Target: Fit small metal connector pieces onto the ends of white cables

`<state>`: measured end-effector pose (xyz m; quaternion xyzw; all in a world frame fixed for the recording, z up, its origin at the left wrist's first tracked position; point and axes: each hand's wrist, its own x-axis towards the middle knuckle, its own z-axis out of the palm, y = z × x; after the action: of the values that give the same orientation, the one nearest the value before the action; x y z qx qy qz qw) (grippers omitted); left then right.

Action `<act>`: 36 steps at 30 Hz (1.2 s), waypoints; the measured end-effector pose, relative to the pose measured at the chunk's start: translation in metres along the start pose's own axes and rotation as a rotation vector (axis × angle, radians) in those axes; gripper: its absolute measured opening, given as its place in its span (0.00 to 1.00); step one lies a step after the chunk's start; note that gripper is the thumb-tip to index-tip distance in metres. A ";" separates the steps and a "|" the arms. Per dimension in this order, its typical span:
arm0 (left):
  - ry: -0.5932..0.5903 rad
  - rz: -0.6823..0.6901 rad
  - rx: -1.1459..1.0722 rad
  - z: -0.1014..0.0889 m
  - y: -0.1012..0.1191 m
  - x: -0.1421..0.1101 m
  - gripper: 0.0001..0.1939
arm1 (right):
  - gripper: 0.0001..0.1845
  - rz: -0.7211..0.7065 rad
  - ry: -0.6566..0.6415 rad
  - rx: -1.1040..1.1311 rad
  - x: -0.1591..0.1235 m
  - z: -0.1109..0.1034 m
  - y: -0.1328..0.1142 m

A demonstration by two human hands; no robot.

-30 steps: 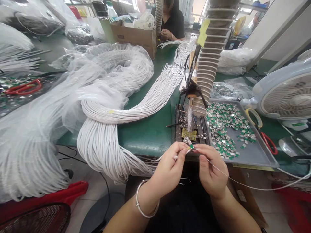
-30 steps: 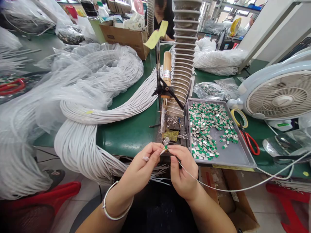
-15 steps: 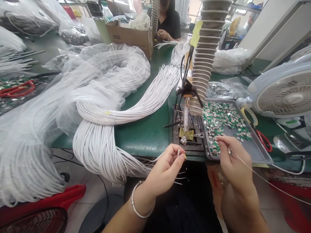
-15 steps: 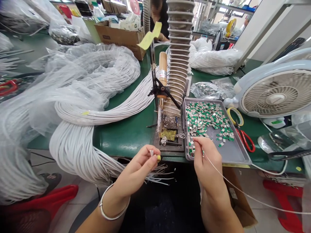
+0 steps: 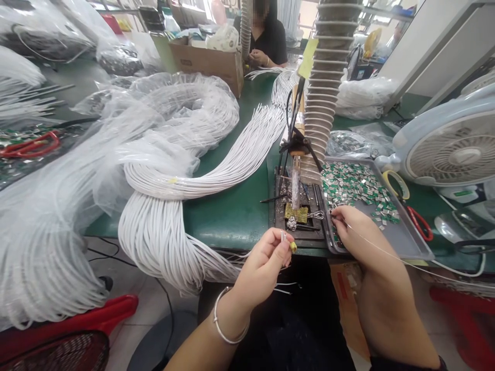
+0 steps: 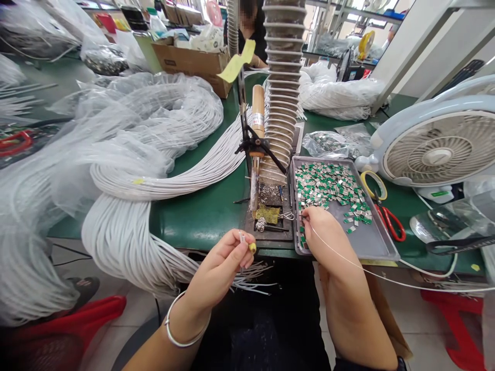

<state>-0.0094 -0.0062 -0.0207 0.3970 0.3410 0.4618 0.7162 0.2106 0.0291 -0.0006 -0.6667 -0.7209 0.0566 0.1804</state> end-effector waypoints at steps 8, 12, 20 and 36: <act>0.014 -0.024 -0.032 0.002 0.000 0.000 0.14 | 0.08 -0.008 0.003 -0.035 -0.001 0.000 -0.001; 0.026 -0.032 -0.054 0.003 0.000 0.000 0.15 | 0.08 0.024 -0.054 -0.057 -0.002 -0.003 -0.001; 0.103 -0.044 -0.146 0.005 -0.001 0.001 0.17 | 0.08 0.030 -0.017 -0.053 -0.011 -0.014 0.001; 0.198 0.063 -0.099 0.016 -0.008 0.008 0.11 | 0.06 -0.288 0.190 0.466 -0.036 0.010 -0.070</act>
<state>0.0101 -0.0050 -0.0213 0.3242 0.3743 0.5371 0.6828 0.1434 -0.0124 0.0058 -0.5002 -0.7556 0.1318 0.4019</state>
